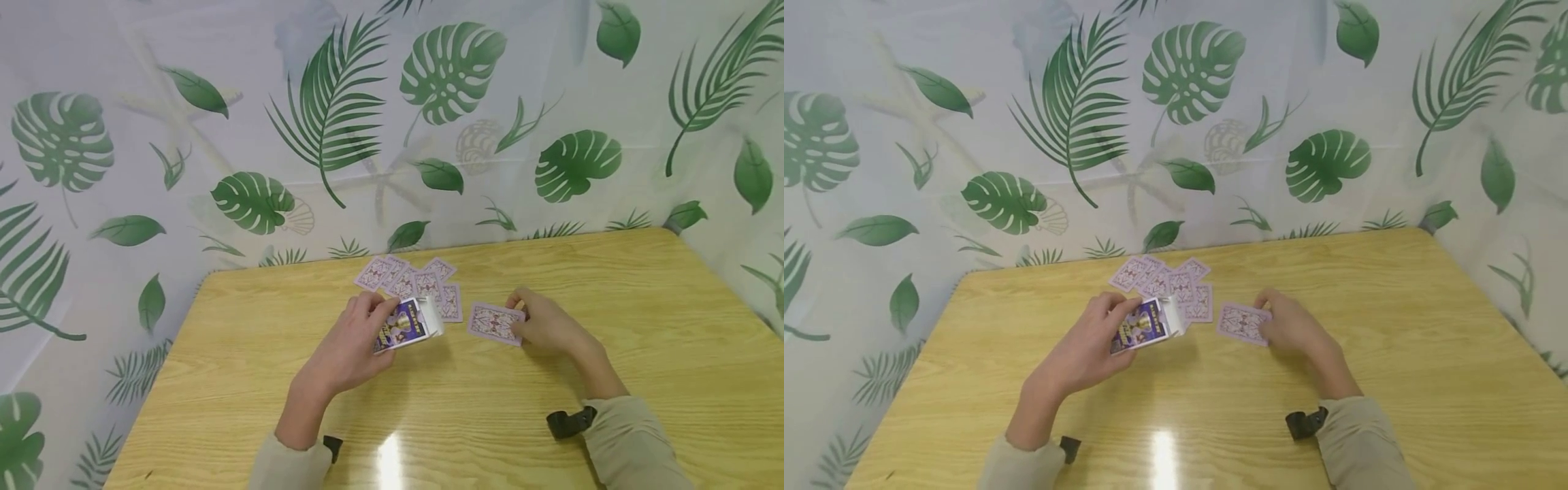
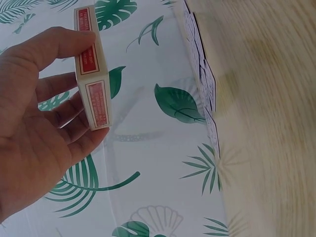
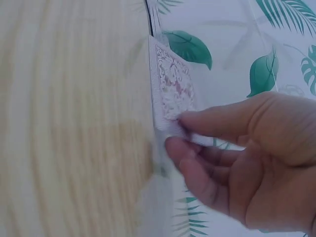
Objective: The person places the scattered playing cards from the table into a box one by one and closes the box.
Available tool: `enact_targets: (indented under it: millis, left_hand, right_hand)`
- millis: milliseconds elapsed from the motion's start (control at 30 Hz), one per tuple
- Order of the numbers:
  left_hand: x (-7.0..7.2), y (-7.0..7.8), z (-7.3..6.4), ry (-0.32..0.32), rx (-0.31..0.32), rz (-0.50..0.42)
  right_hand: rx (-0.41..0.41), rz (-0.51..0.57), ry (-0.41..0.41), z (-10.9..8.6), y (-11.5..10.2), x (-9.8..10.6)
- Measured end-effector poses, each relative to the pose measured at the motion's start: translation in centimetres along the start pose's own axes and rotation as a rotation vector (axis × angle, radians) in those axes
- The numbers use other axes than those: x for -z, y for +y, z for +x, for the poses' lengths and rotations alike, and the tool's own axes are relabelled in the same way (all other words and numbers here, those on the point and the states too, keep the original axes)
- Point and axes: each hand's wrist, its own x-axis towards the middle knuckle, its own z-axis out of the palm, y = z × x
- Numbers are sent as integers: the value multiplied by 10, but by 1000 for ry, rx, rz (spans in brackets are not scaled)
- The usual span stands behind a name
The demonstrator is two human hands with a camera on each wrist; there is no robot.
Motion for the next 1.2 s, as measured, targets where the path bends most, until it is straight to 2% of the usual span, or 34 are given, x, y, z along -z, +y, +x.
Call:
enact_targets:
  millis: [267,433,600,700,867,1000,1200]
  left_hand:
    - [-3,0,-1,5,-15,1]
    - [-4,-1,-2,3,-11,2]
    - [-6,-2,-2,4,-19,9]
    - [-7,-3,-2,7,-22,14]
    - [-5,-1,0,3,-25,11]
    - [-3,1,1,-5,-28,-1]
    - [1,3,2,-17,-20,-19]
  right_hand:
    - [124,195,146,-1,-16,3]
    - [182,245,231,-4,-32,3]
    - [161,301,268,-11,-48,4]
    - [161,358,268,-17,-57,6]
    - [199,461,219,-24,-68,11]
    - [221,503,163,-25,-71,12]
    - [197,525,107,-23,-74,10]
